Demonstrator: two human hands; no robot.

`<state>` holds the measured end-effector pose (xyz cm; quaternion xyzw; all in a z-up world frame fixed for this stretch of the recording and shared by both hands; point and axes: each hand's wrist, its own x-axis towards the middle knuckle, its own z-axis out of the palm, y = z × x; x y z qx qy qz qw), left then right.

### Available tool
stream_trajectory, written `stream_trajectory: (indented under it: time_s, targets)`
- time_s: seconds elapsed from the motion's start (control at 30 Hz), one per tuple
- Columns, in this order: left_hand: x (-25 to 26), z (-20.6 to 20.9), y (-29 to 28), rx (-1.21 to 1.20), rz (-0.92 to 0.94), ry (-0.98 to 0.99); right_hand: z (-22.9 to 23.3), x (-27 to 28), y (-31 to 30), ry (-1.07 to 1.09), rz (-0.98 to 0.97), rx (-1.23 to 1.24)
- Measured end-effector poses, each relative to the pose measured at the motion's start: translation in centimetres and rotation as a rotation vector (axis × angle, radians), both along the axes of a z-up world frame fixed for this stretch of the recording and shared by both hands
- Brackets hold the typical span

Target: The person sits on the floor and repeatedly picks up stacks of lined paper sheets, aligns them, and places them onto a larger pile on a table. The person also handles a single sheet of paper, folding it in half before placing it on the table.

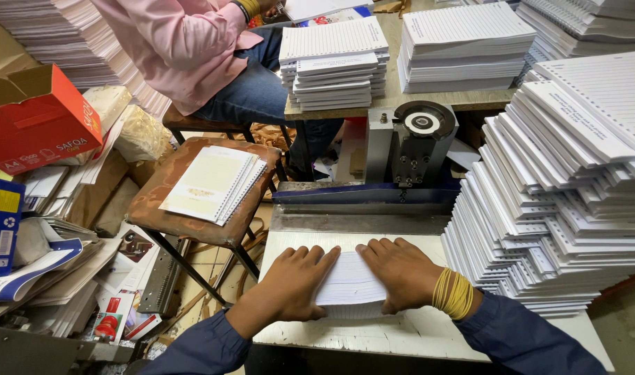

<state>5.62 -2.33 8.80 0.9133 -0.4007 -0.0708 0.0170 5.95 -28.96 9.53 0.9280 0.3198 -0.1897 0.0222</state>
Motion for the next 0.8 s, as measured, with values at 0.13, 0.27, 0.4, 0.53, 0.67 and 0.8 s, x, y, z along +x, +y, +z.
stream_trajectory:
  time_s: [0.13, 0.27, 0.4, 0.53, 0.67, 0.8]
  targets:
    - [-0.4, 0.3, 1.0, 0.042, 0.029, 0.068, -0.3, -0.2, -0.2, -0.003, -0.002, 0.013]
    - [-0.5, 1.8, 1.3, -0.006, 0.033, 0.040, 0.1, 0.0, -0.7, -0.079, 0.035, 0.094]
    - [-0.2, 1.9, 1.7, -0.010, 0.040, 0.068, -0.3, 0.4, -0.7, -0.091, 0.054, 0.145]
    - [0.4, 0.7, 1.9, -0.062, 0.035, 0.113, -1.7, 0.9, -0.4, -0.067, 0.033, 0.123]
    - [0.9, 0.5, 1.7, -0.061, -0.019, 0.074, -1.0, 1.4, -0.6, -0.030, 0.044, 0.086]
    - [0.3, 1.9, 1.0, -0.060, 0.032, 0.138, -0.6, 1.4, -1.3, -0.052, 0.072, 0.109]
